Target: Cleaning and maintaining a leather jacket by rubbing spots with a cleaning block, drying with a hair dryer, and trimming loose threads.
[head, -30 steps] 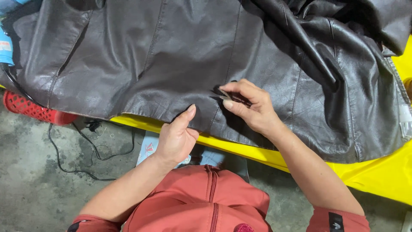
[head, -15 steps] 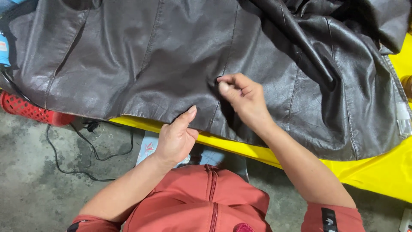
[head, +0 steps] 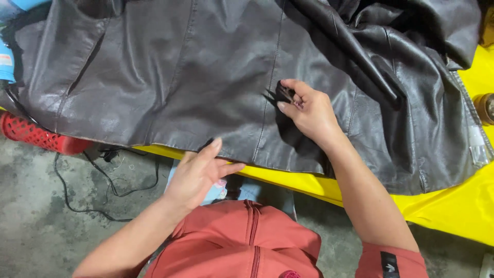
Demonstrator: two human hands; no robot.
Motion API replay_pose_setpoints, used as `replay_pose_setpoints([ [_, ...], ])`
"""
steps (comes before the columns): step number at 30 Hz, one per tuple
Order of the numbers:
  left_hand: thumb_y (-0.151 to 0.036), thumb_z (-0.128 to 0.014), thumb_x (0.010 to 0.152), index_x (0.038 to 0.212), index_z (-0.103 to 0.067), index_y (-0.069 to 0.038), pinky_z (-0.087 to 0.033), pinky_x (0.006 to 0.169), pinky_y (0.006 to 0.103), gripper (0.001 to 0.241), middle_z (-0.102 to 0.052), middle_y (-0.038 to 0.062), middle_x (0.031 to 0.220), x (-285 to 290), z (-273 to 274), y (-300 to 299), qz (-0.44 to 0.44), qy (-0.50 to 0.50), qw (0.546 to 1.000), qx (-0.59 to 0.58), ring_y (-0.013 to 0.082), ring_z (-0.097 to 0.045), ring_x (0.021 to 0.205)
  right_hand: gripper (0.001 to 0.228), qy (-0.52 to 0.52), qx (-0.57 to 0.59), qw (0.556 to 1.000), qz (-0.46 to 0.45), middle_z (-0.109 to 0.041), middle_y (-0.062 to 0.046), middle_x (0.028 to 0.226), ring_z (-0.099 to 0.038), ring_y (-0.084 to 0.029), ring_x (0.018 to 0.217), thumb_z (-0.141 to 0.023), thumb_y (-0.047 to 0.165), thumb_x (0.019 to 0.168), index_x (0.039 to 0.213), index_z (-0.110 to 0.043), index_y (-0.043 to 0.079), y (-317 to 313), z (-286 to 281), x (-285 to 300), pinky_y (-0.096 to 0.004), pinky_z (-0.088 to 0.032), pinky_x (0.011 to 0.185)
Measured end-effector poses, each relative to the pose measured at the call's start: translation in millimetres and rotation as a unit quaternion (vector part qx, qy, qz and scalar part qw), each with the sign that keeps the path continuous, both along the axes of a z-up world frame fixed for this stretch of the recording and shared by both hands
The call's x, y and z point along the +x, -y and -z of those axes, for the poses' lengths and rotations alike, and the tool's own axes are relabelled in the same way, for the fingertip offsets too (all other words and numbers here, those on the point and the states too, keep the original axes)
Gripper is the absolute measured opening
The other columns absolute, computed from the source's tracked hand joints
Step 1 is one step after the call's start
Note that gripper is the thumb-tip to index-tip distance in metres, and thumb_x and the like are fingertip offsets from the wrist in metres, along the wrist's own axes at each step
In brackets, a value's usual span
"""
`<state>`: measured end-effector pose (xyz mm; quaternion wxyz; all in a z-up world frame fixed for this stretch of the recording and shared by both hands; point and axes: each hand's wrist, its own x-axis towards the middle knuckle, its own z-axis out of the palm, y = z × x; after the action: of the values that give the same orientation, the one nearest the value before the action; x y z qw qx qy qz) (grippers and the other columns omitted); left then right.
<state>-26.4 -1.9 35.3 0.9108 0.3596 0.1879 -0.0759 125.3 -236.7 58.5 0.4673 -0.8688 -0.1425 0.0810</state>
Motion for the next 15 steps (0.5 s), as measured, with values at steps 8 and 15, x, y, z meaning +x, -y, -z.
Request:
replay_pose_setpoints([
  [8, -0.02, -0.06, 0.101, 0.097, -0.068, 0.005, -0.066, 0.058, 0.05, 0.027, -0.074, 0.03, 0.084, -4, -6, -49, -0.039, -0.057, 0.989, 0.128, 0.0423, -0.076, 0.072, 0.047, 0.015, -0.128, 0.992, -0.006, -0.072, -0.009, 0.089, -0.07, -0.028, 0.09, -0.08, 0.018, 0.085, 0.132, -0.072, 0.02, 9, -7, 4, -0.038, -0.054, 0.083],
  [15, -0.024, -0.075, 0.088, 0.095, -0.087, -0.008, -0.059, 0.046, 0.0258, 0.02, -0.08, 0.006, 0.063, -25, -44, -72, 0.292, 0.189, 0.845, 0.406, 0.0078, -0.064, 0.059, 0.06, 0.36, -0.212, 0.868, -0.269, -0.056, -0.006, 0.145, -0.052, -0.031, 0.127, -0.069, 0.01, 0.073, 0.132, -0.068, 0.017, -29, 8, -18, -0.047, -0.039, 0.101],
])
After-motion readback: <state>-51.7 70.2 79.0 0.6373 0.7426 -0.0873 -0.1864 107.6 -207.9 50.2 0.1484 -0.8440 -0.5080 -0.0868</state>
